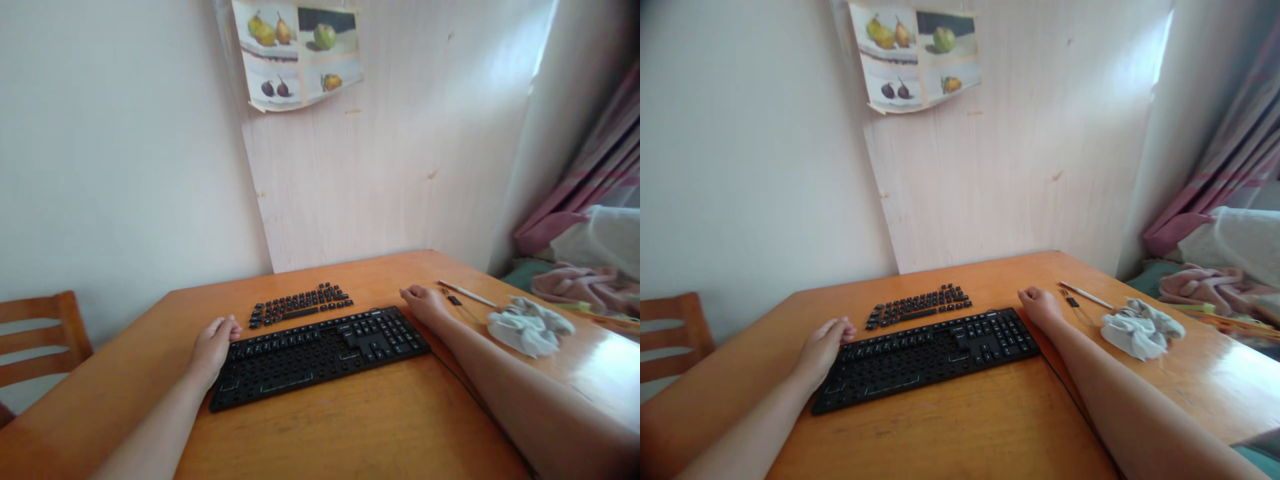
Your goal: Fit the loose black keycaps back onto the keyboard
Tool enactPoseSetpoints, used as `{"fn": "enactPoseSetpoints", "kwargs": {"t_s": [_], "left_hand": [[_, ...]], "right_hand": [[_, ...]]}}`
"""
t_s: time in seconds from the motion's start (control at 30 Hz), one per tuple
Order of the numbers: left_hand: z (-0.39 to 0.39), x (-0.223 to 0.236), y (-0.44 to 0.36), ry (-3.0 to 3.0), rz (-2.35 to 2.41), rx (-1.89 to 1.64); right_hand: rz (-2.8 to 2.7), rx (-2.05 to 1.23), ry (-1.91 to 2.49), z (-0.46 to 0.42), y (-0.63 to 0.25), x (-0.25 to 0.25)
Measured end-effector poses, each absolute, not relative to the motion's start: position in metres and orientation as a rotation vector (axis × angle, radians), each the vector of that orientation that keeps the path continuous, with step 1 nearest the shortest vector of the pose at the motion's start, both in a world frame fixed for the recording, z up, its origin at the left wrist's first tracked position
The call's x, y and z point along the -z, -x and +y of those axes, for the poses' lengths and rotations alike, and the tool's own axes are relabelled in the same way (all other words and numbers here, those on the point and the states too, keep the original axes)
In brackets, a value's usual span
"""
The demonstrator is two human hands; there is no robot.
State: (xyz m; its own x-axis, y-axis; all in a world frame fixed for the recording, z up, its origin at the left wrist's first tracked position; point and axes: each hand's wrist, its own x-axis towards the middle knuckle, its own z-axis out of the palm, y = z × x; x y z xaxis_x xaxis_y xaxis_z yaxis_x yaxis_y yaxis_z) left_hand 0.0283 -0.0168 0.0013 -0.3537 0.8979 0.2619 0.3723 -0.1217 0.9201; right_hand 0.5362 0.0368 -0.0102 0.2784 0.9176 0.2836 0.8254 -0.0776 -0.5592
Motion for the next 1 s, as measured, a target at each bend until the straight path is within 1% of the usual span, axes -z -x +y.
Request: {"fn": "enactPoseSetpoints", "kwargs": {"t_s": [0.17, 0.33, 0.43, 0.6, 0.8, 1.0], "left_hand": [[-0.016, -0.007, -0.027, -1.431, 1.702, -1.357], [-0.014, -0.026, -0.034, -1.543, 1.875, -1.132], [-0.016, -0.040, -0.053, -1.647, 1.934, -1.092], [-0.018, -0.056, -0.104, -1.847, 1.895, -0.993], [-0.015, -0.056, -0.154, -2.028, 1.823, -0.741], [-0.012, -0.047, -0.167, -2.010, 1.729, -0.600]], "right_hand": [[-1.583, -0.225, 1.984, 0.038, -0.533, 0.007], [-1.607, -0.254, 2.037, 0.034, -0.528, 0.000], [-1.625, -0.270, 2.058, 0.032, -0.525, -0.003], [-1.651, -0.286, 2.074, 0.030, -0.523, -0.006], [-1.671, -0.293, 2.086, 0.029, -0.522, -0.008], [-1.667, -0.303, 2.100, 0.029, -0.522, -0.008]]}}
